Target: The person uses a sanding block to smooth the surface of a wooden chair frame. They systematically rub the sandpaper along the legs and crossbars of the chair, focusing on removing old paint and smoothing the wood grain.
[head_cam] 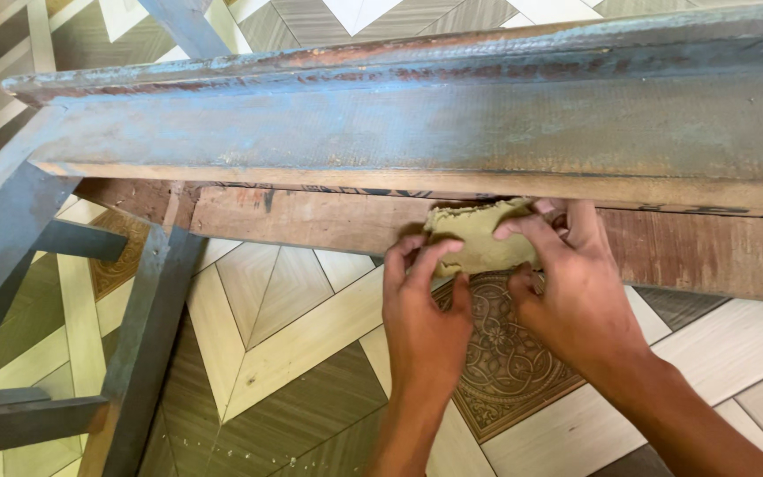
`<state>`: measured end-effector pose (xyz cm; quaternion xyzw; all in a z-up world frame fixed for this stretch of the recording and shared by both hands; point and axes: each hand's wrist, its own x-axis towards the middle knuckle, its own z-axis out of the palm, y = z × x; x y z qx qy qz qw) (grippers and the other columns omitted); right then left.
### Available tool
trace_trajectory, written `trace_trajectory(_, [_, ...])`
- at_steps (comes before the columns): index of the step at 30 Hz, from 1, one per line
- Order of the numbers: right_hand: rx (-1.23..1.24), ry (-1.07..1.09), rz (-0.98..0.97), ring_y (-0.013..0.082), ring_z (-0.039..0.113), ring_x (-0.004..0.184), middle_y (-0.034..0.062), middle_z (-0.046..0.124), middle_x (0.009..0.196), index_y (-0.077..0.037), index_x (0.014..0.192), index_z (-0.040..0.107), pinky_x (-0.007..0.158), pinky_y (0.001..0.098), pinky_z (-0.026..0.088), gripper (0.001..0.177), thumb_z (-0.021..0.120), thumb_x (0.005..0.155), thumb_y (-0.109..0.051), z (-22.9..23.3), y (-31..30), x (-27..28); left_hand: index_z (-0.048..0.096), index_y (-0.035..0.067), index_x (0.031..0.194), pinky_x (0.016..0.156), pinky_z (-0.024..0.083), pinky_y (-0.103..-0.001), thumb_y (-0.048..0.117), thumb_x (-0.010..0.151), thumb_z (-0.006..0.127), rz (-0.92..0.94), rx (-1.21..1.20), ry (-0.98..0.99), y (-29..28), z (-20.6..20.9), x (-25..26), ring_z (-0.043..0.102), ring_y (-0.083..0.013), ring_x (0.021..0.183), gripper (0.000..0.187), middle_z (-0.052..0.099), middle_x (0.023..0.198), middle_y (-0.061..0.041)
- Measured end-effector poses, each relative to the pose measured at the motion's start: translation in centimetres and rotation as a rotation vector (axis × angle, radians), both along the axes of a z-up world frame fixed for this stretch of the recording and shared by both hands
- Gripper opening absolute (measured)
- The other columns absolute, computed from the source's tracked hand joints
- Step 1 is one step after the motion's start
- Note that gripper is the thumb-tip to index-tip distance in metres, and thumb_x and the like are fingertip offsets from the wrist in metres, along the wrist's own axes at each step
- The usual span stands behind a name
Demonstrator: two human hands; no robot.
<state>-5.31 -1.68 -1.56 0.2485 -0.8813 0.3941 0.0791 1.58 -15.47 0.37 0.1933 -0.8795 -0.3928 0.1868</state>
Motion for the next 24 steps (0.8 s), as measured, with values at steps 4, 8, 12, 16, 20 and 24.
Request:
trace_trajectory(4, [-0.072,-0.066,0.075,0.0376,0.057,0.120,0.0187,0.049,0.128,-0.011,0.121,0.068,0.096,0.0407,0.058,0.051,0.070,0.073,0.006,-0.3,-1.9,0.1,0.075,0.012,0.112,0.100,0.057,-0.037,-0.001,0.082,0.073,0.032,-0.036,0.023,-2.4,-0.6,-0.5,0.065,-0.0310,0.120,0.033,0.059,0.134,-0.015])
trace_trajectory(8, [-0.098,-0.209,0.241,0.0328,0.059,0.120,0.0176,0.045,0.139,-0.013,0.130,0.065,0.100,0.0391,0.056,0.053,0.064,0.081,0.006,0.5,-4.4,0.1,0.074,0.010,0.113,0.095,0.057,-0.035,-0.003,0.083,0.071,0.068,-0.073,0.065,-6.1,-0.4,0.0,0.065,-0.0301,0.119,0.033,0.060,0.134,-0.015])
trace_trajectory(12, [-0.068,-0.084,0.385,0.0368,0.054,0.127,0.0224,0.041,0.149,-0.008,0.133,0.065,0.106,0.0466,0.047,0.052,0.067,0.082,0.002,1.2,-6.2,0.2,0.074,0.009,0.111,0.087,0.057,-0.035,-0.005,0.080,0.071,0.145,-0.063,0.002,-9.4,0.7,0.4,0.066,-0.0283,0.106,0.034,0.062,0.129,-0.013])
trace_trajectory(16, [-0.050,0.017,0.374,0.0428,0.049,0.132,0.0228,0.044,0.145,-0.006,0.131,0.066,0.108,0.0485,0.044,0.049,0.069,0.081,-0.002,1.3,-6.8,0.3,0.073,0.010,0.112,0.085,0.057,-0.035,-0.004,0.082,0.071,0.115,-0.085,0.015,-10.2,0.9,0.7,0.066,-0.0260,0.110,0.033,0.063,0.131,-0.013])
trace_trajectory(20, [-0.074,-0.082,0.299,0.0363,0.063,0.116,0.0177,0.052,0.139,-0.007,0.121,0.071,0.099,0.0420,0.055,0.037,0.072,0.084,-0.004,1.0,-6.1,-0.1,0.074,0.009,0.112,0.086,0.058,-0.035,-0.004,0.082,0.071,0.098,-0.060,0.016,-8.8,0.5,0.6,0.066,-0.0273,0.112,0.033,0.062,0.133,-0.014])
trace_trajectory(24, [-0.157,-0.036,0.205,0.0303,0.072,0.101,0.0147,0.059,0.129,-0.008,0.111,0.075,0.086,0.0388,0.062,0.028,0.075,0.083,-0.002,0.3,-4.2,-0.3,0.073,0.010,0.114,0.091,0.061,-0.032,-0.003,0.084,0.070,0.060,0.032,0.055,-6.4,-0.1,0.4,0.069,-0.0269,0.113,0.033,0.062,0.131,-0.013])
